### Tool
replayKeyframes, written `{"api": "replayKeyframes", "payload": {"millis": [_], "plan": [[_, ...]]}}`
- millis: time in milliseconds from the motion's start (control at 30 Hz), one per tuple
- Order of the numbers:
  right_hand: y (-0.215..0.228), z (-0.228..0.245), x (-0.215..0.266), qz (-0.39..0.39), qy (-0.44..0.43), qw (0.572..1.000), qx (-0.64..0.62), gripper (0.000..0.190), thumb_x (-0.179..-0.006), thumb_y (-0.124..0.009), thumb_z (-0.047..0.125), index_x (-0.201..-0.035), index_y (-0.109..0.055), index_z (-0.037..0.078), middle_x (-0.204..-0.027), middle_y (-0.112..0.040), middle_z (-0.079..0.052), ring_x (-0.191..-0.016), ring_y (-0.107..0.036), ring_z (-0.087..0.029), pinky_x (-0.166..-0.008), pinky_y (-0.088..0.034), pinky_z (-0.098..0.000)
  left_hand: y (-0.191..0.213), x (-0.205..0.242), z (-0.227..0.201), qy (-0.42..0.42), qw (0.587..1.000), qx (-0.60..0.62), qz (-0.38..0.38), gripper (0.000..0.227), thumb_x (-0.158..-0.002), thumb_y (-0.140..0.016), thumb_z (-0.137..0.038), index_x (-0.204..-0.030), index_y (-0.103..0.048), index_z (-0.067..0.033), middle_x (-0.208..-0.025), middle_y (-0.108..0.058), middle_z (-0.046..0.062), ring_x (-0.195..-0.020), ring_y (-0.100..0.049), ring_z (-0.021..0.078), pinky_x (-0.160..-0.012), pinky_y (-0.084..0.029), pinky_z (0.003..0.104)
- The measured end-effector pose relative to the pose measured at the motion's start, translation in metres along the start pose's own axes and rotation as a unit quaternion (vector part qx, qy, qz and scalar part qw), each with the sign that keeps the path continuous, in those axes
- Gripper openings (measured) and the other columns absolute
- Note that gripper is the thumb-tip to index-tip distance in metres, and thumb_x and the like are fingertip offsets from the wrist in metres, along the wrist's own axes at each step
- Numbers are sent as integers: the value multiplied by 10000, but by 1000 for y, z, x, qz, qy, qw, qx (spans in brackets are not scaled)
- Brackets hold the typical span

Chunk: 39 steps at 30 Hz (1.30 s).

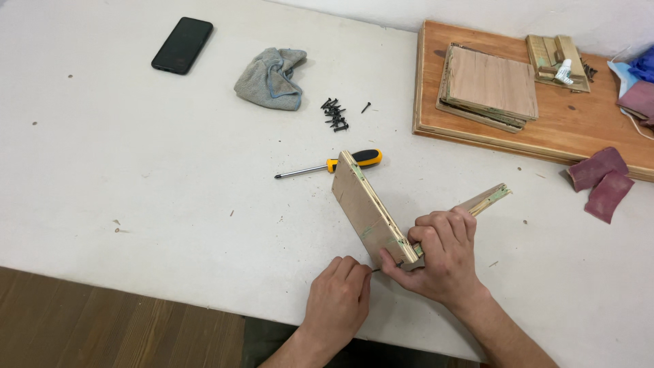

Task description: The person assembles a small wooden box by hand. They align two wooden panels at right angles and insert screws into pre-drilled holes to join them. They repeat this process to attach additional panels, forming a box-like structure.

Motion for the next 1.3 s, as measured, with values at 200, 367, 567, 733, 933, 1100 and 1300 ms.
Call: {"api": "replayKeyframes", "payload": {"millis": [200,367,567,733,933,1100,1300], "plan": [[4,2,-3,0,8,1000,5,447,-807,-786,450,-820,-509,100,-864,-565,-64,-823,-518,-269,-887,-384,-450,-11,9,-8,36,999,19,-28,52,-992,-622,-90,-951,-649,-73,-831,-585,53,-705,-572,249,-483,-453,392],[5,1,-5,20,6,1000,-12,470,-801,-819,448,-832,-517,90,-875,-570,-72,-824,-510,-261,-884,-365,-443,-17,11,-6,40,999,-4,-28,87,-980,-610,-48,-900,-623,-79,-789,-540,43,-669,-555,236,-428,-419,391],[6,-1,-6,31,12,999,-13,475,-810,-839,433,-834,-516,85,-875,-561,-79,-827,-507,-270,-880,-353,-445,-17,7,-12,-2,998,-61,-23,222,-918,-593,56,-784,-504,-96,-746,-478,49,-634,-477,221,-437,-375,374],[7,-2,-7,39,15,999,-10,481,-819,-838,447,-838,-526,81,-862,-556,-84,-821,-501,-274,-870,-346,-438,-17,5,-11,4,997,-80,-13,226,-849,-587,99,-787,-499,-99,-747,-480,46,-609,-486,202,-399,-366,346],[6,-4,-10,47,24,999,-6,497,-833,-854,435,-843,-517,69,-863,-544,-90,-814,-487,-284,-843,-332,-436,-1,-12,-3,130,978,119,107,118,-987,-548,-100,-946,-649,-54,-829,-673,99,-660,-619,346,-538,-443,477],[0,-5,-5,34,18,999,-7,497,-829,-855,445,-847,-519,80,-863,-550,-77,-829,-492,-272,-870,-340,-428,-11,-8,3,77,991,60,93,87,-1021,-558,-98,-957,-608,-65,-823,-557,89,-517,-506,356,-429,-399,467],[-4,-8,4,-18,29,999,-1,502,-811,-823,466,-844,-504,79,-865,-544,-91,-836,-496,-294,-873,-359,-479,-10,-9,4,39,998,-24,53,140,-1019,-620,-145,-892,-598,-92,-794,-535,52,-611,-576,282,-393,-415,434]]}}
Point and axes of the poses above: each hand's wrist, its own x-axis away from the middle knuckle, its own y-axis out of the back of the hand, z = x × y, the point moved 3 cm from there along -x, towards the middle knuckle
